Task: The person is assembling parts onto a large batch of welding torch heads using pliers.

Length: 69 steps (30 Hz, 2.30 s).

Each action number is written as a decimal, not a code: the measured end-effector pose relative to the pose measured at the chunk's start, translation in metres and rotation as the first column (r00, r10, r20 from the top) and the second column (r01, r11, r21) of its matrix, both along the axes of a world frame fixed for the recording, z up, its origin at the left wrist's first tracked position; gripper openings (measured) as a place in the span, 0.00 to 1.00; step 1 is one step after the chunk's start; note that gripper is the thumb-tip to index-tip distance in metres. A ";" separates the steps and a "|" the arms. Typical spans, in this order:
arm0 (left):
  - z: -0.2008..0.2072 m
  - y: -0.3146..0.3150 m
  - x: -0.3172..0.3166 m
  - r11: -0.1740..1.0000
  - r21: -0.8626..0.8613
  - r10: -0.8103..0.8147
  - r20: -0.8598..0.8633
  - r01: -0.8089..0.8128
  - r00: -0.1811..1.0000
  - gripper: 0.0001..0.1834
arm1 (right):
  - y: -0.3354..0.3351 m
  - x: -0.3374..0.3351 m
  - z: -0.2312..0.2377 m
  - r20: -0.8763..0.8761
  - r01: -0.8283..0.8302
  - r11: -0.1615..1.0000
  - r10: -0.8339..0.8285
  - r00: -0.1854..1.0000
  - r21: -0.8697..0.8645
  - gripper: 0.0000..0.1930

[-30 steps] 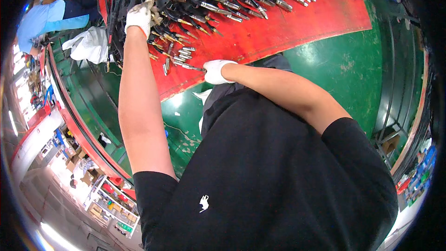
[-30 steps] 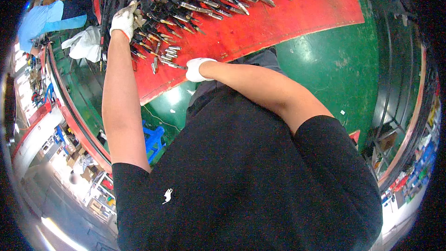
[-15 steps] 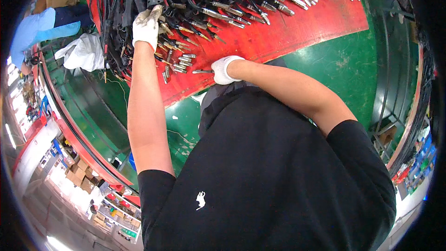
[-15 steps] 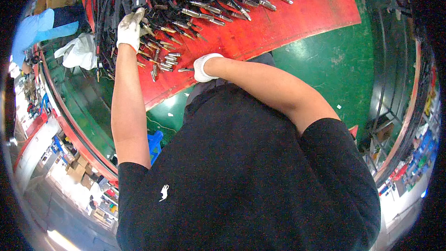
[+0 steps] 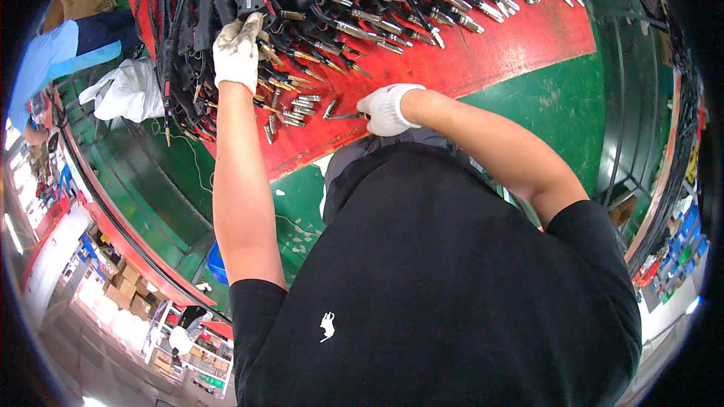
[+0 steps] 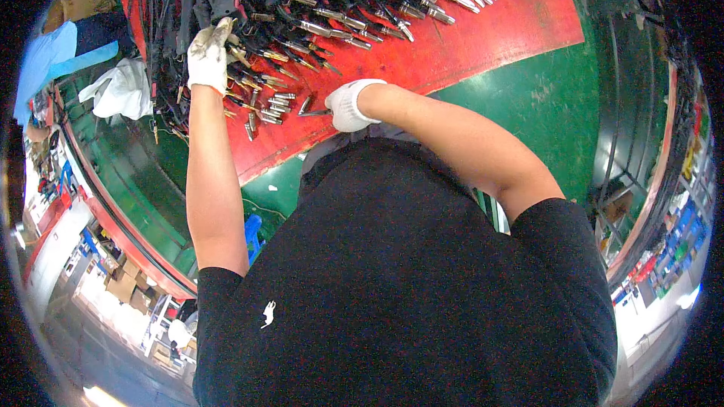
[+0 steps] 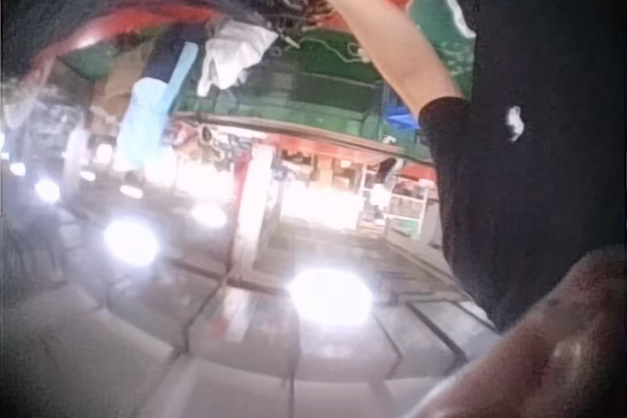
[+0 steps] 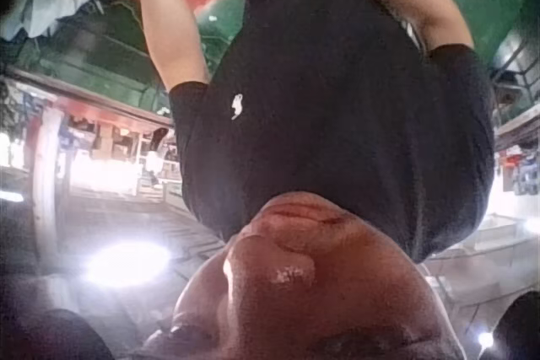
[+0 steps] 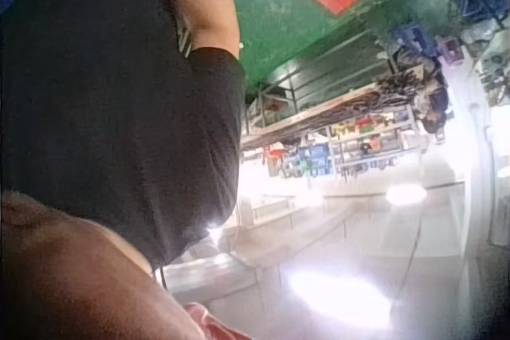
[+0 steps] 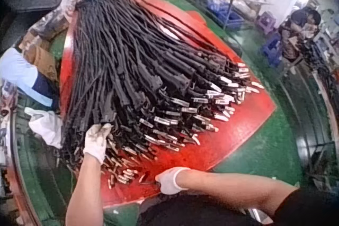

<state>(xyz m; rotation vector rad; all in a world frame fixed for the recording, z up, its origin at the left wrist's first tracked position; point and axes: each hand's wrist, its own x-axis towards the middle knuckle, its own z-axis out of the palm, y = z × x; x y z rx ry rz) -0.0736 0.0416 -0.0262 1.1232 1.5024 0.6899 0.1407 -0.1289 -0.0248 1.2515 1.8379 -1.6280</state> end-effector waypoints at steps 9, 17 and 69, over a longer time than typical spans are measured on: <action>-0.003 0.000 0.004 0.998 0.004 0.058 0.069 -0.059 0.996 0.13 | 0.061 0.018 0.044 -0.098 0.514 0.816 -0.508 0.856 0.266 0.23; -0.008 0.000 -0.004 0.996 -0.047 0.077 0.072 -0.074 0.994 0.10 | 0.118 0.025 0.046 0.116 0.421 0.907 -0.416 0.902 -0.012 0.17; 0.043 -0.005 0.057 0.938 0.116 -0.114 -0.785 0.325 0.608 0.30 | 0.051 0.041 0.055 -0.152 0.755 0.589 -0.807 0.571 -0.289 0.20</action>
